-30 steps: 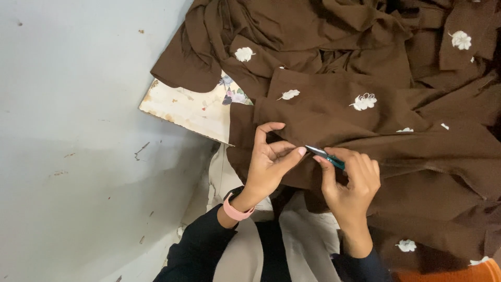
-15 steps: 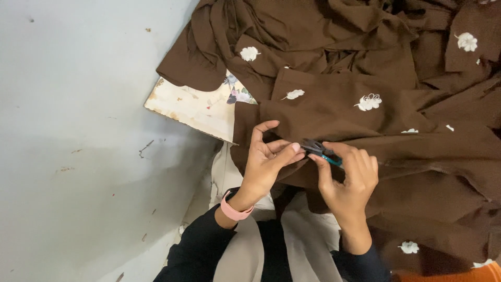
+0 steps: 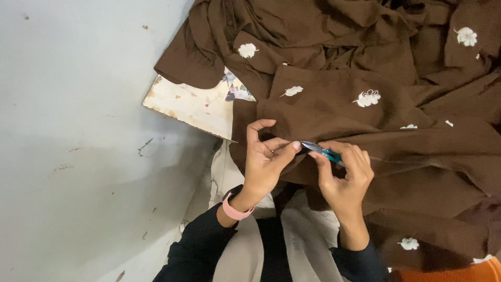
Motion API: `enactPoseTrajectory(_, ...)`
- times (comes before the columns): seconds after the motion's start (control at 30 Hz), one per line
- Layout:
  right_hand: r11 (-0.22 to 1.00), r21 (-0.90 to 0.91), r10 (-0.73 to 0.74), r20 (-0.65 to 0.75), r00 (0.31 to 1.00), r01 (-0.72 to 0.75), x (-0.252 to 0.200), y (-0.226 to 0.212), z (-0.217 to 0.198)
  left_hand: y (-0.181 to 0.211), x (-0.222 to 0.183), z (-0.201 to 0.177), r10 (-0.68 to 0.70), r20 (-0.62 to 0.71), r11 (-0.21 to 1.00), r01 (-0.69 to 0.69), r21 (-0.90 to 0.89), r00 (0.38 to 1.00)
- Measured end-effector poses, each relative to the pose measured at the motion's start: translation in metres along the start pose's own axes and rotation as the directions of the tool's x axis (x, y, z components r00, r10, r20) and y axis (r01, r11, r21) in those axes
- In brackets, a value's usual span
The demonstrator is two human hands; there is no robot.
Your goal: Trimming loose threads from a brown garment with white floral embroidery using thread snips.
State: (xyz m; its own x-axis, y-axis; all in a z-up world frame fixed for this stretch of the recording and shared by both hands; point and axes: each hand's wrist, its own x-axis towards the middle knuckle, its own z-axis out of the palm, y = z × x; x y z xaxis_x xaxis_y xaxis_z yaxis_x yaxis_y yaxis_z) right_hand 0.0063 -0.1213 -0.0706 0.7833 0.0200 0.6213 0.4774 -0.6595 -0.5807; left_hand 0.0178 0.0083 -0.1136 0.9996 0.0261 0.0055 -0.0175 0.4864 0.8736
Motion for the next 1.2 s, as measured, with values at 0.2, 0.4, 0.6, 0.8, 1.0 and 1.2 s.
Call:
enactPoseTrajectory(0.2,0.999,0.032,0.010,-0.024,1.000,-0.009,-0.001,0.001,0.003,0.005,-0.001,0.008,0.001,-0.029,0.999,-0.002,-0.041,1.000)
enactPoseTrajectory(0.4,0.986,0.136,0.104,-0.065,0.992,-0.094,-0.008,0.001,-0.007,0.035,0.036,-0.003,0.064,-0.097,0.998,-0.064,-0.001,0.993)
enactPoseTrajectory(0.6,0.982,0.054,0.184,-0.077,0.980,-0.180,-0.032,-0.007,-0.047,0.091,0.117,-0.052,0.541,-0.188,0.836,-0.501,0.222,0.820)
enactPoseTrajectory(0.8,0.992,-0.064,0.092,-0.216,0.972,-0.108,-0.059,0.013,-0.077,0.104,0.119,-0.069,0.312,-0.262,0.903,-0.198,0.382,0.913)
enactPoseTrajectory(1.0,0.948,-0.218,0.138,-0.376,0.916,-0.233,-0.058,0.027,-0.099,0.101,0.113,-0.064,0.229,-0.275,0.902,-0.098,0.422,0.934)
enactPoseTrajectory(1.2,0.961,-0.184,0.156,-0.257,0.954,-0.207,-0.028,0.008,-0.100,0.102,0.108,-0.054,0.252,-0.249,0.881,-0.116,0.458,0.935)
